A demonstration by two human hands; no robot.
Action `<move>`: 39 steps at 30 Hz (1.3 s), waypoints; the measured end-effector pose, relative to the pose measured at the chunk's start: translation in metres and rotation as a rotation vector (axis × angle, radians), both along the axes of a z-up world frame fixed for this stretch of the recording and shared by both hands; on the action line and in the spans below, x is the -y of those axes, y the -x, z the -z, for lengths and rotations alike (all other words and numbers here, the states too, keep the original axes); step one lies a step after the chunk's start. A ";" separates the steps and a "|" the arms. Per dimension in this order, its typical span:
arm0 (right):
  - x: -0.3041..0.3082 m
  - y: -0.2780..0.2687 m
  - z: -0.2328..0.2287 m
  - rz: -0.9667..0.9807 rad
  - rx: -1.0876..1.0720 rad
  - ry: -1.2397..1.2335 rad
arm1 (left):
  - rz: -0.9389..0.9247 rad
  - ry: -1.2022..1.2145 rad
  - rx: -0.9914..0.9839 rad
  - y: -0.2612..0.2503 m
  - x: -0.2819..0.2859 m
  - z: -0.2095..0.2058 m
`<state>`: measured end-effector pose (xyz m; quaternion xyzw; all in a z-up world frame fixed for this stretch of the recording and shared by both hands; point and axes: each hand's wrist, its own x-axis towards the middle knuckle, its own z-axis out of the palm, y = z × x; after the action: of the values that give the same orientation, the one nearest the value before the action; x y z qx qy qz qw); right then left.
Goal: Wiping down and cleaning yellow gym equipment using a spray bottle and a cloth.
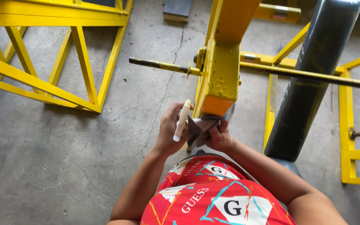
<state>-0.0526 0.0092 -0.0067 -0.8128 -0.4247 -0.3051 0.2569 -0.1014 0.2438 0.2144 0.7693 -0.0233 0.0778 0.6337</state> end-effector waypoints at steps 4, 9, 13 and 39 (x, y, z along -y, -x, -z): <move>0.019 -0.022 -0.028 -0.180 -0.133 0.056 | 0.013 -0.104 0.096 -0.011 -0.003 0.014; 0.006 -0.016 -0.066 -0.601 -0.877 -0.389 | 0.034 -0.060 0.000 -0.023 -0.011 0.014; -0.003 -0.021 -0.087 -0.876 -1.448 -0.783 | 0.069 0.012 -0.143 -0.038 -0.024 0.014; -0.152 0.044 -0.022 1.076 0.348 0.315 | 0.898 -0.015 -0.010 -0.162 -0.123 0.035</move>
<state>-0.0964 0.1616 0.0152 -0.8804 -0.0285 -0.4547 -0.1314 0.0609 0.3666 0.1799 0.6878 -0.3526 -0.2089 0.5992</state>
